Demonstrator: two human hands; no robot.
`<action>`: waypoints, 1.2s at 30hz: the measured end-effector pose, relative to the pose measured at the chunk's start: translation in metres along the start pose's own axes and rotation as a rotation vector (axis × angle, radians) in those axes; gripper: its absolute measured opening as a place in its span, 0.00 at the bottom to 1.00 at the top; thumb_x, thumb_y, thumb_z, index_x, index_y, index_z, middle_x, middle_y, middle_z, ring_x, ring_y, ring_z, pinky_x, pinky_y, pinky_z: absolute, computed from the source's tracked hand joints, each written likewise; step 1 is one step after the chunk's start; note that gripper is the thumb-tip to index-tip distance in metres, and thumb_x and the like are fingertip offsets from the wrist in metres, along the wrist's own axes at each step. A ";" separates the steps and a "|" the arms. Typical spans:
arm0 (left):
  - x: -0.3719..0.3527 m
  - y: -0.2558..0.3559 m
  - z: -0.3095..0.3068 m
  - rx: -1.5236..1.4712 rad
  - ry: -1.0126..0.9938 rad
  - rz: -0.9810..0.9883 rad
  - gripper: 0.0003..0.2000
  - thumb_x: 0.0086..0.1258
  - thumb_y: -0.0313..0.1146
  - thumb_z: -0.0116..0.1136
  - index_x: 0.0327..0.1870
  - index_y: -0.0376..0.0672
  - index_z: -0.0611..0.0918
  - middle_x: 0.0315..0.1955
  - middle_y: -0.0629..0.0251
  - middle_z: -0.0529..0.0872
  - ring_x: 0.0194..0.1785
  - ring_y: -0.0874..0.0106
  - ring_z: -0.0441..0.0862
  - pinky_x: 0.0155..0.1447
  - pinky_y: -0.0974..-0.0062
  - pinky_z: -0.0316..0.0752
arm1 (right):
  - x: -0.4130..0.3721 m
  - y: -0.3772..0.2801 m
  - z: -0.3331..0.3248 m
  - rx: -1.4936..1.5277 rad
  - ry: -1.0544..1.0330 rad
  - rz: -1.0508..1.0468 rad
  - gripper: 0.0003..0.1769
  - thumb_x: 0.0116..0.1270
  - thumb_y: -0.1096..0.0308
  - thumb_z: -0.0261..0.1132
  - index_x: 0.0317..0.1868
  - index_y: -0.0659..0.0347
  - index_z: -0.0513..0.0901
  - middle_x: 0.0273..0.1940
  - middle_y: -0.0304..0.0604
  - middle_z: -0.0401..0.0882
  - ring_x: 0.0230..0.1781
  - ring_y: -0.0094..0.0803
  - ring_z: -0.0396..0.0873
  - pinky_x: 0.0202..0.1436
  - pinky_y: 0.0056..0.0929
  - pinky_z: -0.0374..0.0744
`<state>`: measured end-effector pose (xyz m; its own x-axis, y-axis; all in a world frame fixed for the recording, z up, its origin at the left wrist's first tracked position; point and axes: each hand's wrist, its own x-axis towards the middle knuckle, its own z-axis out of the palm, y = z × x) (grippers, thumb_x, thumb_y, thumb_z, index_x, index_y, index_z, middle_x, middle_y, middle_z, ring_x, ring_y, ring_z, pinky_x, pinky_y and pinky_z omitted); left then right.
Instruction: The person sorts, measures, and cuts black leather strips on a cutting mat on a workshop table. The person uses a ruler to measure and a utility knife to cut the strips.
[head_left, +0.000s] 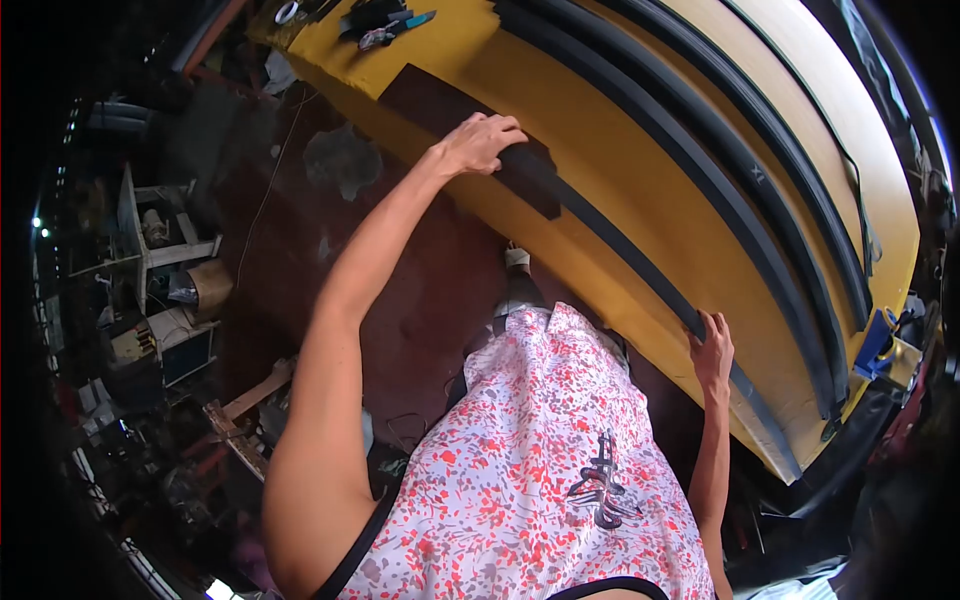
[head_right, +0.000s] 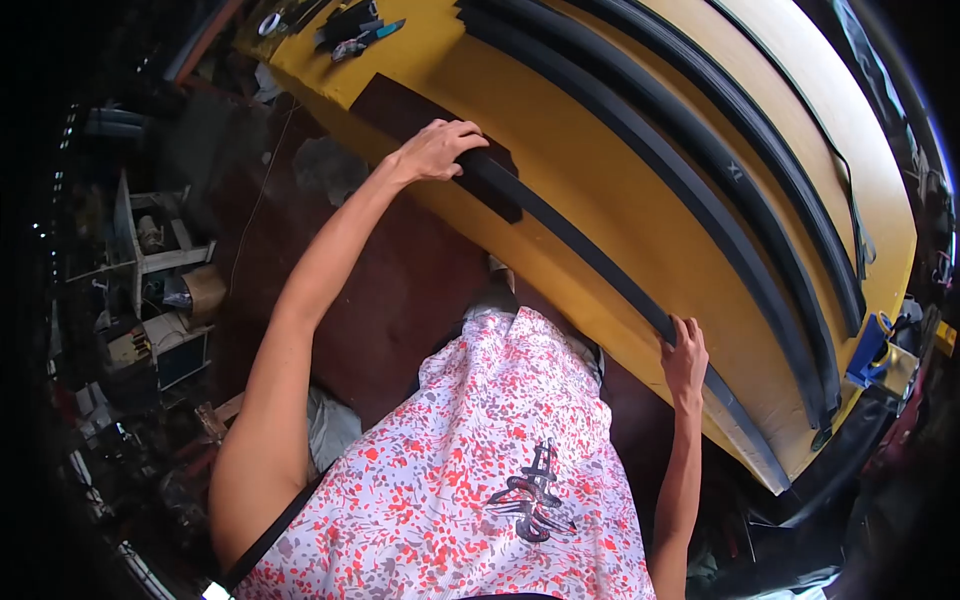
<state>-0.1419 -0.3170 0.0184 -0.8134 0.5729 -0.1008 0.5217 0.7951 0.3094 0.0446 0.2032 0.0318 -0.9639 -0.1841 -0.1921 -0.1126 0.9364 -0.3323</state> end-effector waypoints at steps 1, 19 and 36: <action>0.001 -0.003 0.003 -0.009 0.025 0.022 0.28 0.50 0.26 0.73 0.57 0.45 0.81 0.55 0.63 0.81 0.61 0.61 0.78 0.65 0.60 0.71 | 0.002 -0.002 -0.001 0.014 -0.009 0.032 0.24 0.57 0.73 0.74 0.55 0.62 0.80 0.48 0.48 0.78 0.51 0.49 0.79 0.51 0.42 0.80; 0.009 -0.023 0.007 -0.061 0.028 0.222 0.19 0.47 0.28 0.73 0.43 0.42 0.82 0.41 0.65 0.80 0.50 0.64 0.80 0.52 0.65 0.76 | 0.002 -0.013 -0.005 0.001 -0.042 0.128 0.28 0.57 0.71 0.75 0.58 0.61 0.79 0.51 0.51 0.78 0.54 0.50 0.78 0.58 0.42 0.77; 0.015 -0.019 -0.001 -0.061 -0.051 0.271 0.19 0.51 0.31 0.71 0.44 0.41 0.80 0.46 0.59 0.80 0.54 0.62 0.78 0.57 0.61 0.72 | 0.181 -0.281 0.074 0.187 0.153 -0.144 0.17 0.57 0.67 0.73 0.46 0.60 0.79 0.58 0.48 0.81 0.57 0.46 0.80 0.61 0.41 0.78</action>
<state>-0.1643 -0.3234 0.0116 -0.6313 0.7736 -0.0538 0.7006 0.5988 0.3881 -0.0802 -0.1152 0.0219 -0.9682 -0.2502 0.0066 -0.2180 0.8300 -0.5134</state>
